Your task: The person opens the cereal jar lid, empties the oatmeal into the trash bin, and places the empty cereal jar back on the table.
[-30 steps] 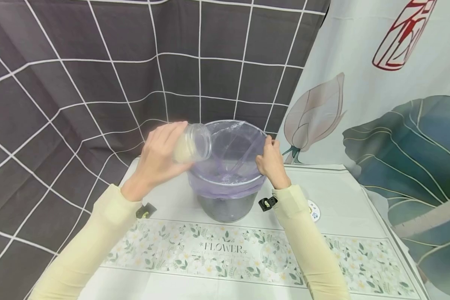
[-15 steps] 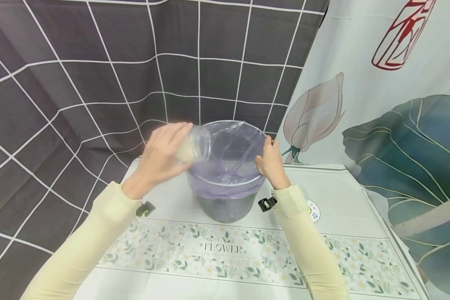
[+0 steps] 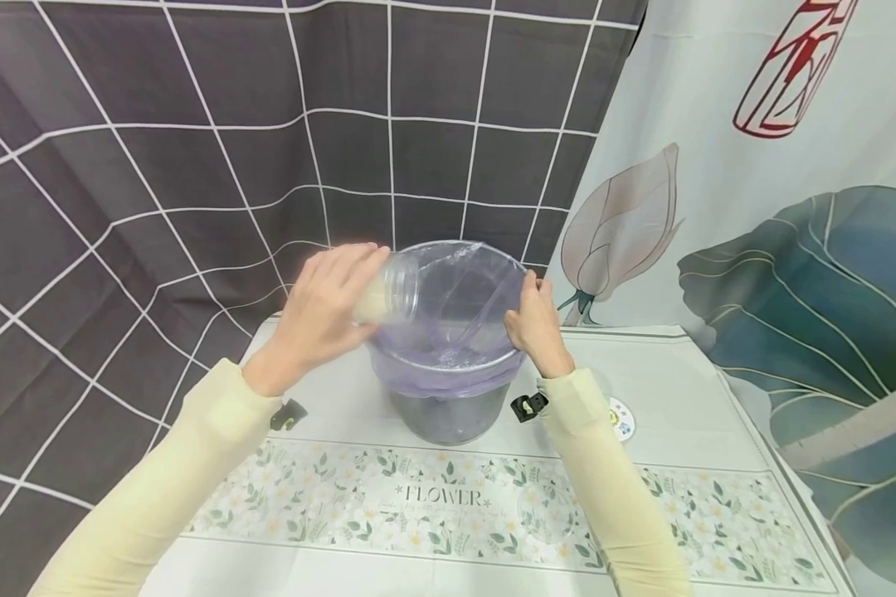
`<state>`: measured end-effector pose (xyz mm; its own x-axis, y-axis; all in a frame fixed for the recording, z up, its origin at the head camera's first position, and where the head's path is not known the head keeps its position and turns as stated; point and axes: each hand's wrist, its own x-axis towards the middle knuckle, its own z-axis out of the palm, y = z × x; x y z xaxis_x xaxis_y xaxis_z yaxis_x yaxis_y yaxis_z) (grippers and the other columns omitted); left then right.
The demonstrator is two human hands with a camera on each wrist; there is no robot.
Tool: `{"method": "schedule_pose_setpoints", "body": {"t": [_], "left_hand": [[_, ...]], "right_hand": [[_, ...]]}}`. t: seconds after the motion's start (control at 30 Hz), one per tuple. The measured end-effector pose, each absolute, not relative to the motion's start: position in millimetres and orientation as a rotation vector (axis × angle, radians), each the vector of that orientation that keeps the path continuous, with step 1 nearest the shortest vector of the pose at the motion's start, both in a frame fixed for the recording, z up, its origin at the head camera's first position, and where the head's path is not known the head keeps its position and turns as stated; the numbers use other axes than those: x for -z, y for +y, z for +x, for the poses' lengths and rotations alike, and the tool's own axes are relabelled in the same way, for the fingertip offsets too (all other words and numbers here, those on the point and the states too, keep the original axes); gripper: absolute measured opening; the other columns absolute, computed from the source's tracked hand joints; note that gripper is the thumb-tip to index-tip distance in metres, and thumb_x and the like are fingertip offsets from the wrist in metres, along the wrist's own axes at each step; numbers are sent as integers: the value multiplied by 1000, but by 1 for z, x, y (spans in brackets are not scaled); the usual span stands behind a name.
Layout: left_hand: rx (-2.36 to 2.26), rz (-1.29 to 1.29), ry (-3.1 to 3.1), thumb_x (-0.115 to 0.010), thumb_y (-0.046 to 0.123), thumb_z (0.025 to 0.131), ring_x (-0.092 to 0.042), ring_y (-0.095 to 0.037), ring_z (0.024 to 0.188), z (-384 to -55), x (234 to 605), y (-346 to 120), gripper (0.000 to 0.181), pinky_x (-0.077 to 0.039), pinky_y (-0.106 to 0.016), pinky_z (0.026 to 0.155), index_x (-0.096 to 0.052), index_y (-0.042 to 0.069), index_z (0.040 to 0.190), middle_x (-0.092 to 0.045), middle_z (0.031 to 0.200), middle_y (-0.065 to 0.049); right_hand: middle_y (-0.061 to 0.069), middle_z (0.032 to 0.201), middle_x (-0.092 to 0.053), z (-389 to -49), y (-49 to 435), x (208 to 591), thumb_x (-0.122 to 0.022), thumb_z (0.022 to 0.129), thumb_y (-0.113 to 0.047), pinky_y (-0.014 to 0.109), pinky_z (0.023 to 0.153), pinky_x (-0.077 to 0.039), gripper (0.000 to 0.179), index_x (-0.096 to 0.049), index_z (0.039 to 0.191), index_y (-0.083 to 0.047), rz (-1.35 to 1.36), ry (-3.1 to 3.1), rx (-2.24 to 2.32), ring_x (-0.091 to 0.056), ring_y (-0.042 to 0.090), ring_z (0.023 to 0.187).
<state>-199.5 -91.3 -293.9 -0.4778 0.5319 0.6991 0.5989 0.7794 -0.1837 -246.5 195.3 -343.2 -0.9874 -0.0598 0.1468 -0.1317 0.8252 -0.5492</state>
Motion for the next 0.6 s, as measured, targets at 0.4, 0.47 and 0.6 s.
{"method": "schedule_pose_setpoints", "body": {"t": [0.4,0.47,0.6], "left_hand": [[86,-849,-2148,-74,13,55,-43,-27,117,-202,295,-91,81,-32,-38,103,-46,7,131,-50,128,-12],[77,-849,-2154,-73,11,55,-43,-26,118,-202,294,-91,81,-31,-38,104,-47,8,132,-50,129,-11],[53,-859,-2170,-72,8,56,-42,-26,120,-201,292,-91,80,-31,-39,105,-47,9,132,-50,130,-10]], "right_hand": [[36,135,-26,-247,195,343,-36,77,0,62,100,-27,69,-15,142,8,155,-2866,-888,-33,50,120],[36,135,-27,-248,195,342,-36,77,0,61,100,-28,69,-15,142,8,156,-2865,-886,-33,50,121],[36,135,-27,-249,195,342,-36,77,0,61,100,-29,68,-16,142,7,145,-2869,-877,-34,50,121]]}}
